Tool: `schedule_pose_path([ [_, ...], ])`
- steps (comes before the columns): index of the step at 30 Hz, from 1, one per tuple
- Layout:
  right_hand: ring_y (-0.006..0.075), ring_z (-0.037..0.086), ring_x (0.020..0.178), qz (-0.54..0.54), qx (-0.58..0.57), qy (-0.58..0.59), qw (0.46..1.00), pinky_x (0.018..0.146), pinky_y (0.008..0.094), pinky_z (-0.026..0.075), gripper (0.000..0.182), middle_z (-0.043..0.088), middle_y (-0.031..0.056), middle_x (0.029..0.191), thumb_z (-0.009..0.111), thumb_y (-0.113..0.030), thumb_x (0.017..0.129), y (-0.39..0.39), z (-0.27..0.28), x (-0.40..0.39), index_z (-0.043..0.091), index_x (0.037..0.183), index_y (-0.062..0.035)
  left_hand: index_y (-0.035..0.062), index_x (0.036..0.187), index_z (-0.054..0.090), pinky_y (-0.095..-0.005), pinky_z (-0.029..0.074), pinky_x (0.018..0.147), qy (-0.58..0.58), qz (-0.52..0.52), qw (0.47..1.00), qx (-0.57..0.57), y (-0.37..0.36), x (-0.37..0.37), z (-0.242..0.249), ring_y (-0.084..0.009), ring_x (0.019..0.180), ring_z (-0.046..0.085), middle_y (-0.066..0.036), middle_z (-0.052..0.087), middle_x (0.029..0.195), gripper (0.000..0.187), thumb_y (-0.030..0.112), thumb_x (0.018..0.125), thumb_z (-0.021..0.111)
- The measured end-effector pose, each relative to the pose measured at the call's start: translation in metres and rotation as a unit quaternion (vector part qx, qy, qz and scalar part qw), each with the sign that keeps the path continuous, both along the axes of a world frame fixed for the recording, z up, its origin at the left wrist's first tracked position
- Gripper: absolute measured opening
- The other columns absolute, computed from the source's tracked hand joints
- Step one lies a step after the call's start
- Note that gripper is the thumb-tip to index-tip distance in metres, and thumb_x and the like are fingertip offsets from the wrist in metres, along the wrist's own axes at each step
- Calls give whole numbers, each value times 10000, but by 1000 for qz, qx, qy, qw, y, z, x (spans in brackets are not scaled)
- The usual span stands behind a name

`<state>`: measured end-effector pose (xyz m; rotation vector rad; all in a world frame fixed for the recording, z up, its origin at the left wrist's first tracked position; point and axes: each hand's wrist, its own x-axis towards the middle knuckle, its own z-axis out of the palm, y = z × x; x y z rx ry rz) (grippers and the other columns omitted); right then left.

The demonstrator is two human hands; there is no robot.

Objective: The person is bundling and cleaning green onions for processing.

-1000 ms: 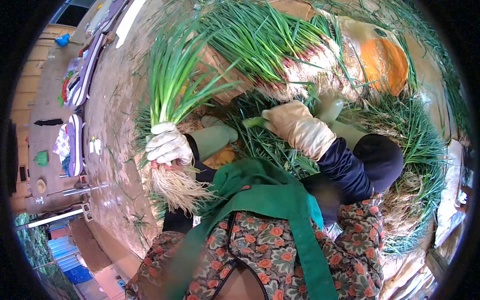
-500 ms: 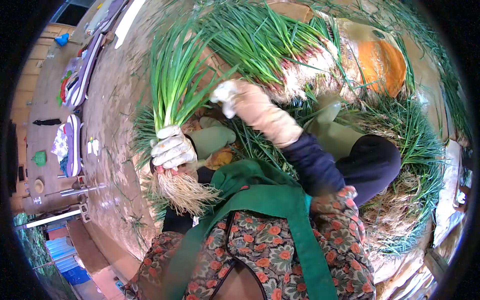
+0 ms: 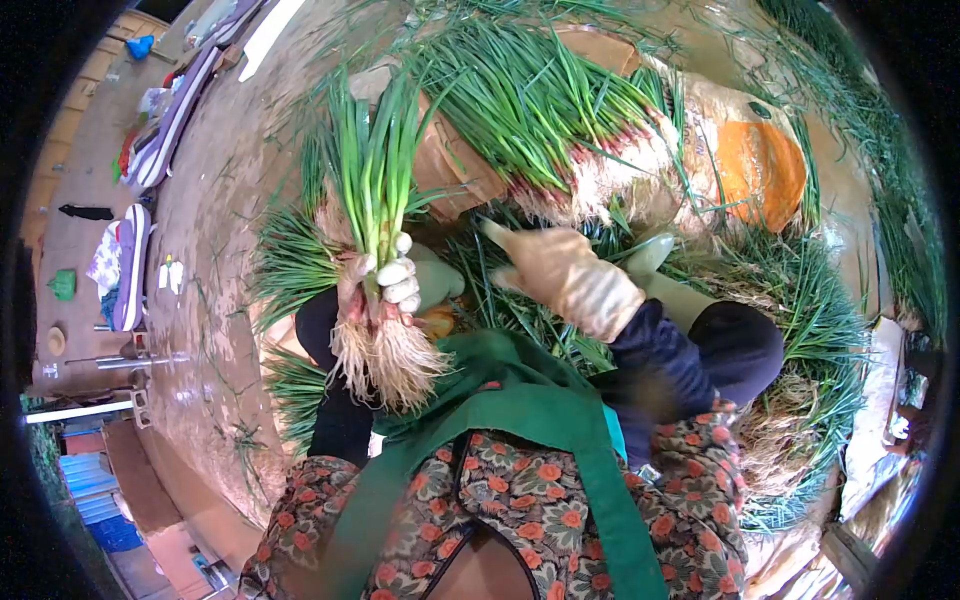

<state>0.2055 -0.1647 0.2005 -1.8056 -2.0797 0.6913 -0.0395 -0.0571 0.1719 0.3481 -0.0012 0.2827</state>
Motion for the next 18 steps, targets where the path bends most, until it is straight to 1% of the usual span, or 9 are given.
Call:
schedule_pose_path([
  [2, 285, 625, 741, -18, 264, 76, 961, 628, 390, 492, 496, 629, 151, 833, 624, -221, 783, 30, 6, -17, 455, 1232, -95, 55, 1170, 422, -363, 441, 715, 73, 7, 997, -22, -13, 8, 14, -212, 758, 520, -52, 497, 782, 397, 213, 833, 558],
  [5, 269, 608, 692, 15, 275, -123, 954, 567, 382, 477, 276, 588, 85, 726, 609, -178, 766, 65, 10, -38, 555, 1019, -85, 48, 1187, 400, -354, 460, 666, 147, 55, 987, -19, -29, 14, 21, -229, 730, 548, -63, 529, 774, 444, 203, 810, 577],
  [8, 275, 603, 689, 56, 386, 7, 921, 566, 389, 468, 173, 582, 78, 716, 611, -178, 765, 67, -3, -31, 577, 900, -76, 40, 1176, 419, -350, 493, 662, 148, 42, 987, 36, -16, 6, 25, -231, 751, 576, -76, 555, 801, 437, 191, 800, 584],
  [10, 237, 622, 728, 17, 313, 92, 945, 656, 340, 493, 176, 632, 93, 796, 652, -191, 788, 55, -8, -17, 603, 891, -58, 30, 1196, 432, -353, 505, 668, 154, 57, 986, 8, -26, 7, 23, -246, 774, 588, -95, 567, 822, 444, 182, 806, 580],
  [13, 113, 565, 676, -101, 112, 233, 961, 612, 264, 465, 245, 617, 43, 769, 568, -268, 887, 44, -14, -5, 617, 959, -38, 45, 1152, 463, -375, 500, 689, 151, 48, 987, 6, -28, 15, 18, -257, 768, 584, -97, 574, 841, 372, 165, 814, 562],
  [14, 96, 548, 648, -79, -37, 440, 894, 557, 234, 436, 300, 611, 35, 761, 589, -311, 868, 48, -14, -8, 618, 969, -31, 44, 1138, 469, -382, 499, 691, 164, 54, 985, 18, -29, 19, 15, -260, 771, 584, -96, 575, 841, 362, 170, 812, 563],
  [15, 79, 530, 621, -109, -184, 600, 771, 502, 204, 406, 357, 606, 28, 753, 611, -355, 849, 51, -8, -13, 620, 980, -23, 42, 1124, 475, -389, 499, 692, 176, 62, 982, 31, -30, 23, 12, -262, 774, 585, -95, 575, 842, 352, 176, 811, 565],
  [16, 68, 516, 589, -100, -171, 510, 837, 468, 190, 382, 388, 602, 17, 741, 634, -380, 827, 50, 6, -23, 622, 978, -23, 40, 1110, 482, -396, 498, 694, 188, 70, 979, 46, -29, 26, 11, -265, 776, 585, -93, 575, 843, 342, 181, 810, 566],
  [18, 61, 474, 486, -106, -165, 432, 880, 422, 195, 352, 436, 573, -11, 648, 667, -443, 778, 64, 8, -34, 631, 937, -39, 36, 1115, 489, -372, 501, 691, 217, 55, 973, 63, -28, 26, 13, -253, 759, 593, -94, 583, 852, 363, 187, 797, 575],
])
